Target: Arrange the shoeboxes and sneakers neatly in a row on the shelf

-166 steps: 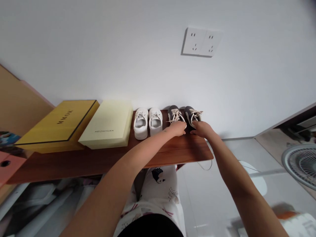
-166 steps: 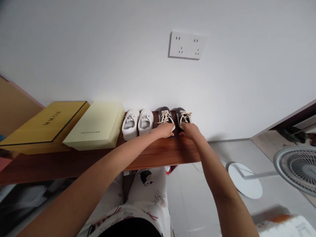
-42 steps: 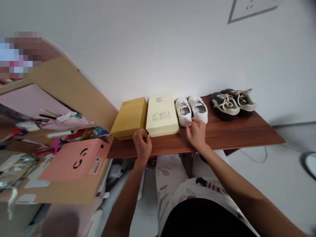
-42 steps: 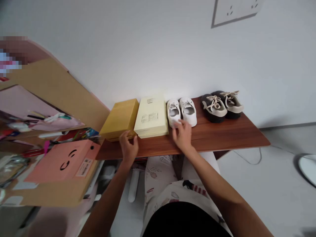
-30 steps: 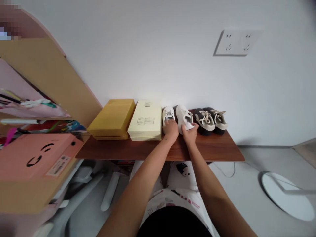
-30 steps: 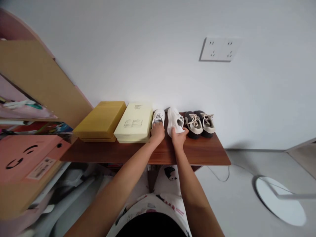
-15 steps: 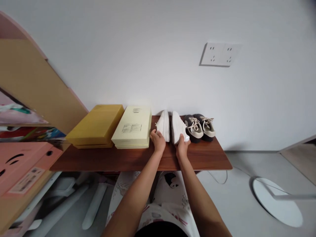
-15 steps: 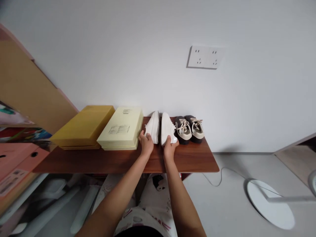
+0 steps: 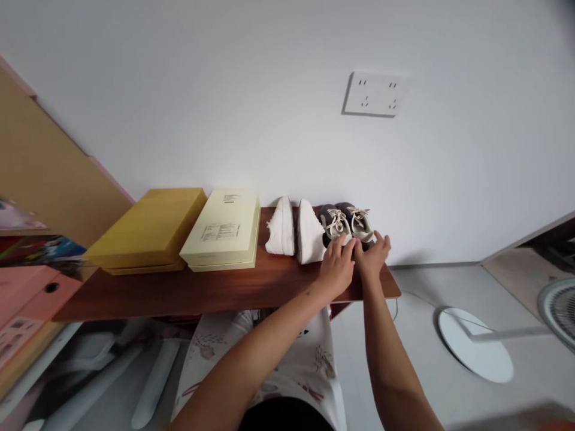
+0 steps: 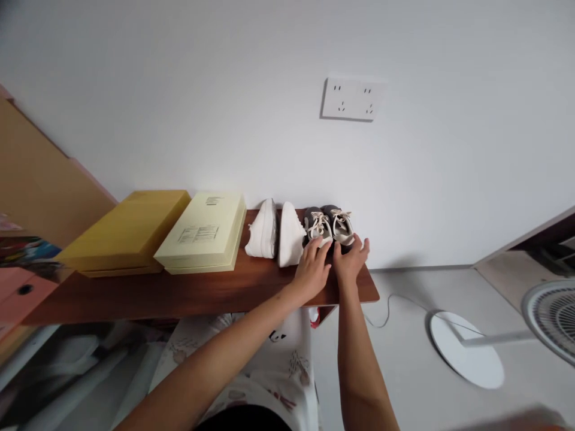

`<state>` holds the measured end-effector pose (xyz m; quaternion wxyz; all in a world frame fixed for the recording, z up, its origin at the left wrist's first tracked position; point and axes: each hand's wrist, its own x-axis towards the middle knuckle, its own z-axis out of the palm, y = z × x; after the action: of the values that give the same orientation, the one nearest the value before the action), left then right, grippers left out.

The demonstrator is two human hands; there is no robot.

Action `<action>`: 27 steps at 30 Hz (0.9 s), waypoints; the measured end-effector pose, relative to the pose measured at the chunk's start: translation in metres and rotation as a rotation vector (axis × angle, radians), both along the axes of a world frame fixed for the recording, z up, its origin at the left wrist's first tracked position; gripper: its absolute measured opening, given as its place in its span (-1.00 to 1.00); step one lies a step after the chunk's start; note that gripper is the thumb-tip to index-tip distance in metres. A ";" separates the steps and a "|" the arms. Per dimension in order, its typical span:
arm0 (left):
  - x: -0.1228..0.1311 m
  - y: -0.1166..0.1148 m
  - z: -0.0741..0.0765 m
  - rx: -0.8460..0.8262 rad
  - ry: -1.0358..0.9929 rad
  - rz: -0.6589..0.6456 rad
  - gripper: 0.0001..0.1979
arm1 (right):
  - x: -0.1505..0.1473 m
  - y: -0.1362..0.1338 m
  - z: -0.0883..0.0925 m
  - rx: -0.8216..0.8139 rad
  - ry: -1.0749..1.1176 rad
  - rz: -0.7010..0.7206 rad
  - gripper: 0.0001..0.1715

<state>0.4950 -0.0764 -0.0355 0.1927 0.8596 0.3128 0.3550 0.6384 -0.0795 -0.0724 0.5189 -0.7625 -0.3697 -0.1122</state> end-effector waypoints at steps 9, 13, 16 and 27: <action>0.053 0.060 0.014 -0.319 -0.005 0.112 -0.62 | 0.036 0.038 -0.014 0.178 0.501 -0.087 -0.27; 0.047 0.053 -0.010 -0.525 -0.305 0.131 -0.52 | 0.049 0.043 -0.017 0.234 0.592 -0.011 -0.39; 0.053 0.037 -0.027 -0.623 -0.357 0.200 -0.42 | 0.046 0.045 -0.016 0.128 0.527 -0.030 -0.39; -0.007 -0.054 -0.053 -0.307 -0.120 -0.092 -0.21 | 0.052 0.031 -0.032 0.099 0.220 -0.273 -0.47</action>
<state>0.4885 -0.1308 -0.0887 0.3564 0.8107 0.3115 0.3445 0.6904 -0.0486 -0.1047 0.5731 -0.7868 -0.1977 -0.1156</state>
